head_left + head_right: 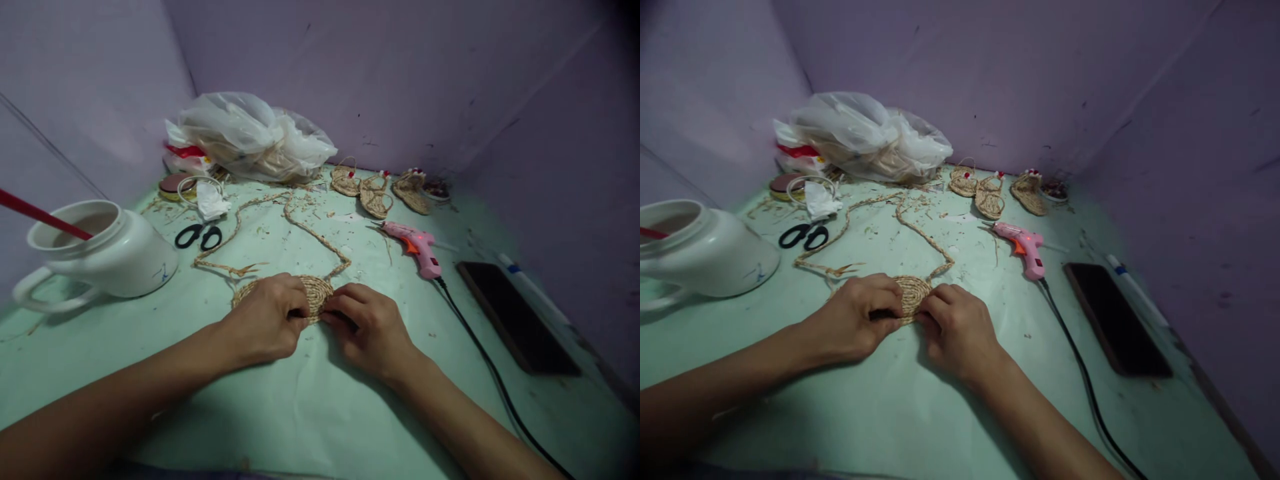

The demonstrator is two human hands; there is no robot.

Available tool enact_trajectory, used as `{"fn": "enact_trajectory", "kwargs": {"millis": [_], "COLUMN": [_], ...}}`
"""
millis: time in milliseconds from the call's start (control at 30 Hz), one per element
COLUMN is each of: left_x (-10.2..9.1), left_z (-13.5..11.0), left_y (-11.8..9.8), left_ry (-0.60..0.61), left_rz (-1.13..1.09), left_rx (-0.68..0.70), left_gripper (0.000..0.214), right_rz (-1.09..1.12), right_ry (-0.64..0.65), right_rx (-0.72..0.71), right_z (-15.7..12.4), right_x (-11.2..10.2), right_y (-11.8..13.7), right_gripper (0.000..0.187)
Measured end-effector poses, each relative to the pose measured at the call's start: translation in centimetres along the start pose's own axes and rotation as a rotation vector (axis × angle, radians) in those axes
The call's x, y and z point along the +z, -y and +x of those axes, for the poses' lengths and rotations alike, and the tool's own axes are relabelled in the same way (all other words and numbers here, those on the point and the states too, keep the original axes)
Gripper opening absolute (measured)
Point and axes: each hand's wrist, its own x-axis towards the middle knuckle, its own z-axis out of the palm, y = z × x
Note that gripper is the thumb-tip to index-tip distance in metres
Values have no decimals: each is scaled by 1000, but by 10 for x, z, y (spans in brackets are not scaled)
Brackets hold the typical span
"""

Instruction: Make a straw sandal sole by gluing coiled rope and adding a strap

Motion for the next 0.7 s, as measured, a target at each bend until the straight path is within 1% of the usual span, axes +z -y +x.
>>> {"fn": "enact_trajectory", "kwargs": {"millis": [100,200,233,300,367,467,567,633,700], "left_x": [-4,-20,-27,-42,-54,-65,-64,-57,-48], "left_z": [1,1,1,1,0,-1,-2,-2,-3], "left_y": [-1,-1,-1,2,5,12,13,8,1], "left_ry": [-8,111,149,154,145,180,218,213,181], "left_rz": [23,-52,-104,-150,-71,131,229,278,346], "left_rx": [3,33,35,28,14,-45,-132,-177,-208], "left_gripper": [11,12,13,17,19,21,26,34,34], "right_rz": [-15,1,-6,-48,-127,-239,-284,-288,-250], "right_ry": [36,103,91,21,-54,-71,-98,-177,-237], "right_rx": [21,35,25,-22,-68,-59,20,71,95], "right_z": [-2,-4,-4,-4,-3,1,3,2,1], "right_x": [-4,-11,-12,-13,-10,-4,-2,-3,-5], "right_y": [2,4,5,9,14,18,17,16,16], "right_gripper": [15,16,16,14,11,9,9,10,12]}}
